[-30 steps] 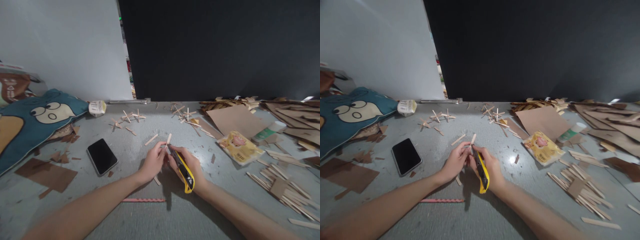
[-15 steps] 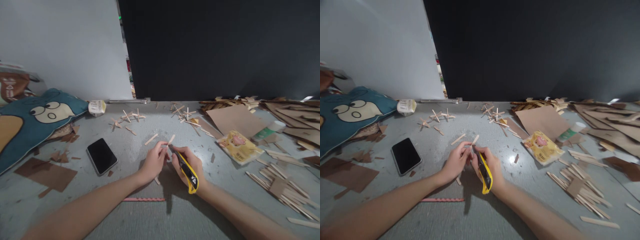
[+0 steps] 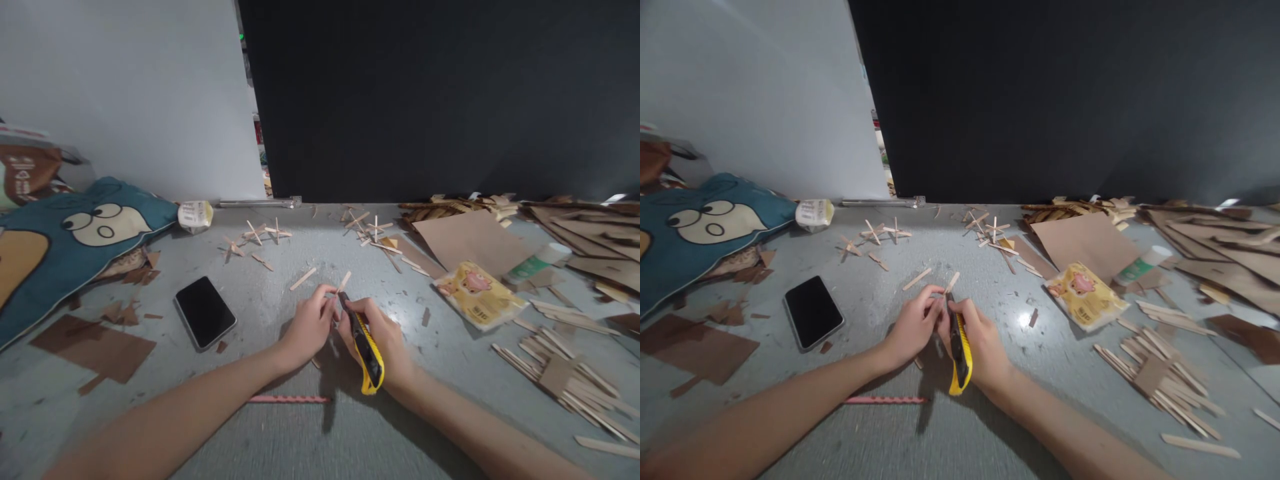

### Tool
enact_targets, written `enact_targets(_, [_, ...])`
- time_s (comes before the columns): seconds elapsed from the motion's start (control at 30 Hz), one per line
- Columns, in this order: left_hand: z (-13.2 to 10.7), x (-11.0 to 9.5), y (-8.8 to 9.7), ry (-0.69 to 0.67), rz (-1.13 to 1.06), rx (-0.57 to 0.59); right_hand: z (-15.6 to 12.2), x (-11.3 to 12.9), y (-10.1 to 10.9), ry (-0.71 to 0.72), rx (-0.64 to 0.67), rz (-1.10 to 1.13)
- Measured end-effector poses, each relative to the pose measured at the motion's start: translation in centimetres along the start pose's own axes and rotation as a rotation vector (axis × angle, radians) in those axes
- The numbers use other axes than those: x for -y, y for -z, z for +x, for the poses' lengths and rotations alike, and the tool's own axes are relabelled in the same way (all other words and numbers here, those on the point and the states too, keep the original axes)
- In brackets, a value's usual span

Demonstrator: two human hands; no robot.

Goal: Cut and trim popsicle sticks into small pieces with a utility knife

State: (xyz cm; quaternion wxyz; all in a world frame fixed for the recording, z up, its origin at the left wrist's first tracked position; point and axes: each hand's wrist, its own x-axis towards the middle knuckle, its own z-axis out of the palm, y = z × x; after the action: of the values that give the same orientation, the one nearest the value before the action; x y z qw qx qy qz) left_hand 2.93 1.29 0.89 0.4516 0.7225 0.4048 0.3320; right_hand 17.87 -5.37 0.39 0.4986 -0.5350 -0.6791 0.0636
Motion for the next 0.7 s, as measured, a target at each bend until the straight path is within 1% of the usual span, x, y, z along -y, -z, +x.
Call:
enact_targets(0.1, [0.1,0.1,0.0,-0.004,-0.011,-0.005,0.2,0.2,0.0,-0.005,-0.029,0.028])
enact_targets(0.3, [0.4,0.6,-0.1,0.006,-0.073,0.002,0.6,-0.2,0.0,-0.067,-0.065,0.102])
enact_targets(0.43, [0.5,0.7,0.0,0.034,-0.119,0.000,0.9,-0.5,0.3,-0.117,-0.040,0.162])
enact_targets(0.57, [0.6,0.6,0.0,0.061,-0.201,0.010,0.9,-1.0,0.4,-0.205,0.003,0.260])
enact_targets(0.7, [0.9,0.7,0.2,0.089,-0.287,0.051,0.9,-1.4,0.1,-0.285,0.025,0.343])
